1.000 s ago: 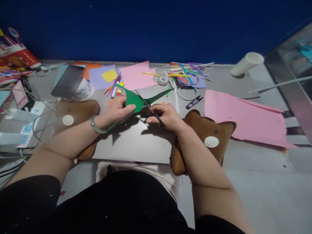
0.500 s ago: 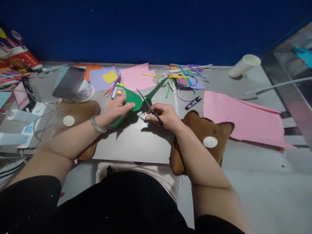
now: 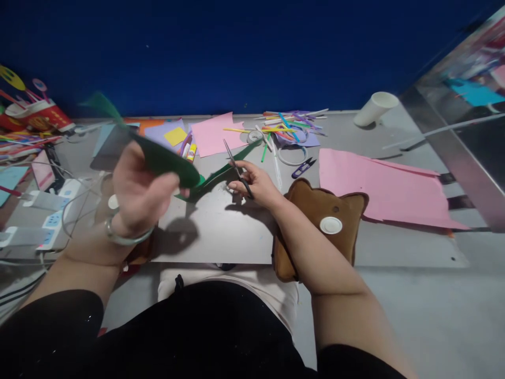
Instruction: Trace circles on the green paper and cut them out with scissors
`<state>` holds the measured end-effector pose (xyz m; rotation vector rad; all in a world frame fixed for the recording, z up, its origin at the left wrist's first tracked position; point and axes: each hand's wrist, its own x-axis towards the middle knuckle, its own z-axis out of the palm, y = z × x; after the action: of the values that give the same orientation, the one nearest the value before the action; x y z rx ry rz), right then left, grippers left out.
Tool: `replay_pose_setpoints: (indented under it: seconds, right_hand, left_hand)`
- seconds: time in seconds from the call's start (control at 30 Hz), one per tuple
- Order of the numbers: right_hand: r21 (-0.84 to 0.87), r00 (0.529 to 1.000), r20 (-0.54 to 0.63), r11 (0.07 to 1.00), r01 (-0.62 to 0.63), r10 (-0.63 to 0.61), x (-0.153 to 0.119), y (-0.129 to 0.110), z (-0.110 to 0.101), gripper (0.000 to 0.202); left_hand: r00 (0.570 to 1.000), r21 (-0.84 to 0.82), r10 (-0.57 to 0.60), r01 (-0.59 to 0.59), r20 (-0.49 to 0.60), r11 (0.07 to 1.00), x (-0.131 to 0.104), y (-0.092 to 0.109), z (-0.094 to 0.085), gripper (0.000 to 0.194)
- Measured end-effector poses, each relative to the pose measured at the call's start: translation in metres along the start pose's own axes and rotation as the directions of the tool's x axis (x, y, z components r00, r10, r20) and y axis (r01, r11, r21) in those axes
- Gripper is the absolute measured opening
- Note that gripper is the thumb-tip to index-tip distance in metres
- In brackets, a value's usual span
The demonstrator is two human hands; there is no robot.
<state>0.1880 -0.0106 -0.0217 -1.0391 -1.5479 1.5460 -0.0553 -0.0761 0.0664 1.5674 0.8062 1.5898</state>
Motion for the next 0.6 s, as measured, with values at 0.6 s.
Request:
replay_pose_setpoints:
  seconds: [0.6]
  right_hand:
    - [-0.014,0.983,-0.177,0.998,-0.058,0.055,-0.005,-0.012,0.007,0.074]
  left_hand:
    - [0.745,-0.125,-0.634,0.663,0.208,0.738,0.006,-0.109,0.015,0.02]
